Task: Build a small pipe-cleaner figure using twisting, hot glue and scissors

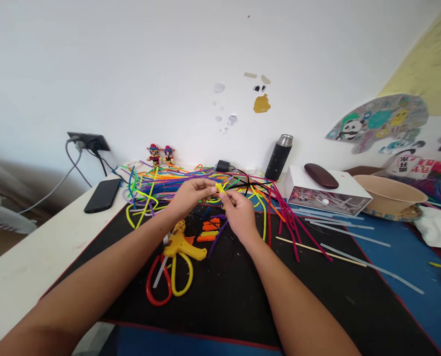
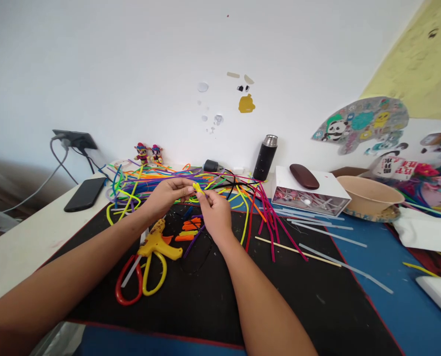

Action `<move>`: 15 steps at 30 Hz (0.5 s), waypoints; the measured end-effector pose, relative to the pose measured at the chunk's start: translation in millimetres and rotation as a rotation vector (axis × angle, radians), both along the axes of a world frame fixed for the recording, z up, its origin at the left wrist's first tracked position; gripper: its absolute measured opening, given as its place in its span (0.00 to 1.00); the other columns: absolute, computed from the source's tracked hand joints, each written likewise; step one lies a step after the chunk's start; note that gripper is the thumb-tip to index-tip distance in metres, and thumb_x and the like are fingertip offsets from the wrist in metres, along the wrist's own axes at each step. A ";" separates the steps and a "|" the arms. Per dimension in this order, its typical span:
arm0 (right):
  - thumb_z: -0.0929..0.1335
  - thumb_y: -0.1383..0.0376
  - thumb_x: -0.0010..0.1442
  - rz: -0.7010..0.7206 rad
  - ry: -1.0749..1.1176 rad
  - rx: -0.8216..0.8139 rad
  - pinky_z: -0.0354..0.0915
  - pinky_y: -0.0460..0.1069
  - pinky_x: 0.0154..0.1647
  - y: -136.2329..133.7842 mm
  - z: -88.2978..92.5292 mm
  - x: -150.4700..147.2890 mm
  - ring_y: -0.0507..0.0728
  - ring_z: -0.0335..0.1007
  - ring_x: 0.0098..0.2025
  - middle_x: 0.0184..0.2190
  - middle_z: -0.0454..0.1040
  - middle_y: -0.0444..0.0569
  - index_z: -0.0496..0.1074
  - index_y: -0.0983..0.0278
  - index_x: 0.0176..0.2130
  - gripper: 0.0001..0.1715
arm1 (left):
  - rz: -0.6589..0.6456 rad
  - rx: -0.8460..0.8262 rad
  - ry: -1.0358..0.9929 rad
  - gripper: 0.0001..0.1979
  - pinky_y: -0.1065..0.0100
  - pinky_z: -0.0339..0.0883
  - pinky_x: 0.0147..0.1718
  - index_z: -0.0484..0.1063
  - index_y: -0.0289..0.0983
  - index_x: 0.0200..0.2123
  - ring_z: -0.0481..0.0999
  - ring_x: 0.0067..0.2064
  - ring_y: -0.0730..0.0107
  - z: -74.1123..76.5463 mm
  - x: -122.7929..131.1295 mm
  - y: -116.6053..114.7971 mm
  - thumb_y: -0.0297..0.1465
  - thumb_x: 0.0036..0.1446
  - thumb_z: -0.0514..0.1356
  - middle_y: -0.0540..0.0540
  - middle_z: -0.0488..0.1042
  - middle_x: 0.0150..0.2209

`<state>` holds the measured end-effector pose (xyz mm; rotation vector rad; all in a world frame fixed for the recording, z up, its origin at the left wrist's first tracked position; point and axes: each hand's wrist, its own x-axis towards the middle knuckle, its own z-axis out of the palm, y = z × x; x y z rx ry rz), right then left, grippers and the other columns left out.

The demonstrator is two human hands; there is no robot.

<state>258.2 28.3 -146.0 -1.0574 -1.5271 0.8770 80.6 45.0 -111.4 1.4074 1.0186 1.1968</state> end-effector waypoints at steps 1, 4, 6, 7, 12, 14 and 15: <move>0.67 0.47 0.67 -0.002 -0.015 0.017 0.50 0.49 0.26 -0.7 0.8 0.0 0.53 0.53 0.23 0.20 0.61 0.39 0.79 0.63 0.38 0.23 | -0.005 -0.007 -0.014 0.23 0.70 0.62 0.28 0.82 0.34 0.37 0.69 0.27 0.74 0.3 0.3 -0.2 0.45 0.45 0.77 0.48 0.78 0.30; 0.67 0.48 0.68 -0.006 -0.072 0.066 0.49 0.49 0.27 -2.5 3.0 0.3 0.52 0.52 0.23 0.20 0.60 0.39 0.80 0.63 0.36 0.23 | -0.030 -0.046 -0.083 0.23 0.71 0.59 0.26 0.82 0.34 0.34 0.65 0.25 0.76 -1.0 1.2 0.6 0.46 0.43 0.77 0.49 0.76 0.27; 0.66 0.49 0.69 -0.002 -0.094 0.078 0.50 0.49 0.27 -3.0 3.7 0.5 0.53 0.52 0.23 0.20 0.60 0.39 0.79 0.62 0.35 0.23 | -0.035 -0.064 -0.120 0.23 0.71 0.58 0.26 0.82 0.34 0.33 0.64 0.25 0.77 -2.7 1.7 1.6 0.46 0.43 0.78 0.49 0.75 0.26; 0.66 0.49 0.69 0.000 -0.098 0.080 0.50 0.49 0.27 -3.1 3.8 0.5 0.53 0.52 0.23 0.20 0.60 0.39 0.79 0.62 0.35 0.23 | -0.034 -0.066 -0.131 0.22 0.71 0.58 0.26 0.81 0.34 0.32 0.65 0.25 0.76 -3.6 1.9 2.1 0.45 0.43 0.78 0.49 0.75 0.26; 0.67 0.50 0.69 0.013 -0.100 0.077 0.50 0.49 0.27 -3.0 3.5 -0.4 0.52 0.52 0.23 0.20 0.59 0.39 0.77 0.62 0.33 0.22 | -0.025 -0.011 -0.119 0.18 0.70 0.60 0.29 0.79 0.34 0.28 0.68 0.27 0.74 -7.6 1.8 4.9 0.43 0.45 0.77 0.48 0.75 0.26; 0.67 0.50 0.68 0.022 -0.100 0.069 0.49 0.49 0.27 -3.0 3.1 -1.0 0.52 0.52 0.23 0.20 0.59 0.39 0.76 0.62 0.33 0.21 | -0.020 0.016 -0.099 0.18 0.69 0.61 0.30 0.79 0.34 0.27 0.68 0.28 0.74 -8.7 1.1 5.9 0.42 0.46 0.77 0.48 0.76 0.26; 0.67 0.49 0.68 0.027 -0.098 0.063 0.49 0.49 0.26 -3.0 2.6 -1.3 0.53 0.52 0.23 0.20 0.59 0.39 0.76 0.62 0.33 0.21 | -0.016 0.026 -0.090 0.18 0.69 0.62 0.31 0.79 0.35 0.28 0.68 0.28 0.73 -9.0 0.7 6.2 0.42 0.46 0.77 0.48 0.76 0.26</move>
